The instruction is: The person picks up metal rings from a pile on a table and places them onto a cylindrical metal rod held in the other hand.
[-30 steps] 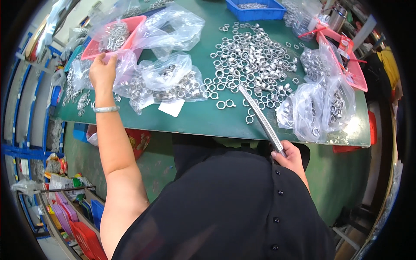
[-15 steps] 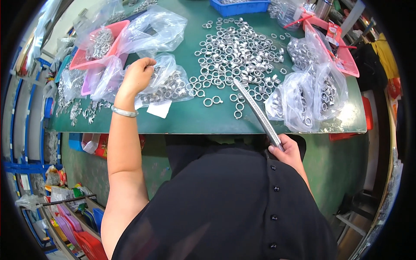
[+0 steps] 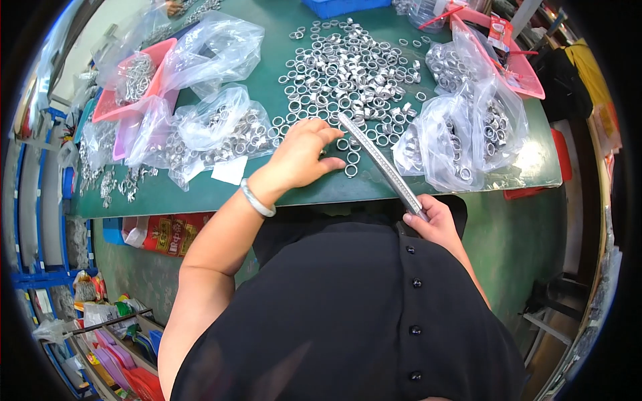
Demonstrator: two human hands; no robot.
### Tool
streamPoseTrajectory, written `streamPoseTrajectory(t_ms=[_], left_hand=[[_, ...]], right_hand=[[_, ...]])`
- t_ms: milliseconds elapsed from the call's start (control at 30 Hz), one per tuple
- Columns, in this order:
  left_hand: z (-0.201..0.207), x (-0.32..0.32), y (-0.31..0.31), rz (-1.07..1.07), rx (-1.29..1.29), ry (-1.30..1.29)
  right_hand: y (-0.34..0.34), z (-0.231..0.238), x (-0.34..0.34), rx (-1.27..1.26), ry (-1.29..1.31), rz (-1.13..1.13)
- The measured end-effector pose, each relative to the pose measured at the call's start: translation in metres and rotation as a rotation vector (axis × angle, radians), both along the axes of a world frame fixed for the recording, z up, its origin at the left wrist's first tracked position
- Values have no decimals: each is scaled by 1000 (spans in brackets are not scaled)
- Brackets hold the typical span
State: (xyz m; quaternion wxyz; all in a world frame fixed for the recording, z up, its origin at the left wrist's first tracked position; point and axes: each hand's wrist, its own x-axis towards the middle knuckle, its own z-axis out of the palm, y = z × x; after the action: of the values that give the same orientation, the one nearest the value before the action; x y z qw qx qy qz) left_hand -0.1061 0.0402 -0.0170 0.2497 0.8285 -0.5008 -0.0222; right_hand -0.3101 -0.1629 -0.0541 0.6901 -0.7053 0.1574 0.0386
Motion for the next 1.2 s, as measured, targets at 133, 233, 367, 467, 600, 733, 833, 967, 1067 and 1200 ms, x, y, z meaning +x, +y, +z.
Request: streamPoseTrajectory(t_ms=[133,233,367,467,600,733,833,967,1067,1200], left_hand=[[-12,-1,-15,63,-9,43],[-17,4,-16,45,-52,75],[-17,6,-12,224,-329,724],[-9,15,-6,118,-760,1195],[-9,12,-4,-79,-808,1305],[-9,-1,-10,-135,-815,1335],[-8,-9,-12,-145,-844,1300],[-10,-12,-12,-141,-820,1303],[-11,-15,-11,-151,-807,1333],[-7,-20,-11,-118,-851,1413]], right_hand=[[-3,-1,-2,-53,-12,9],[-5,-6,-3,-81,-41,5],[-6,-12,-5,-54,-30,12],[-4,-11,-4,-48,-12,18],[0,-8,-2,-43,1,29],[0,-8,0,-62,-21,32],[1,-8,0,-51,-26,39],[1,-7,1,-59,-29,43],[2,-7,1,-68,-28,44],[3,-8,1,-93,-46,34]])
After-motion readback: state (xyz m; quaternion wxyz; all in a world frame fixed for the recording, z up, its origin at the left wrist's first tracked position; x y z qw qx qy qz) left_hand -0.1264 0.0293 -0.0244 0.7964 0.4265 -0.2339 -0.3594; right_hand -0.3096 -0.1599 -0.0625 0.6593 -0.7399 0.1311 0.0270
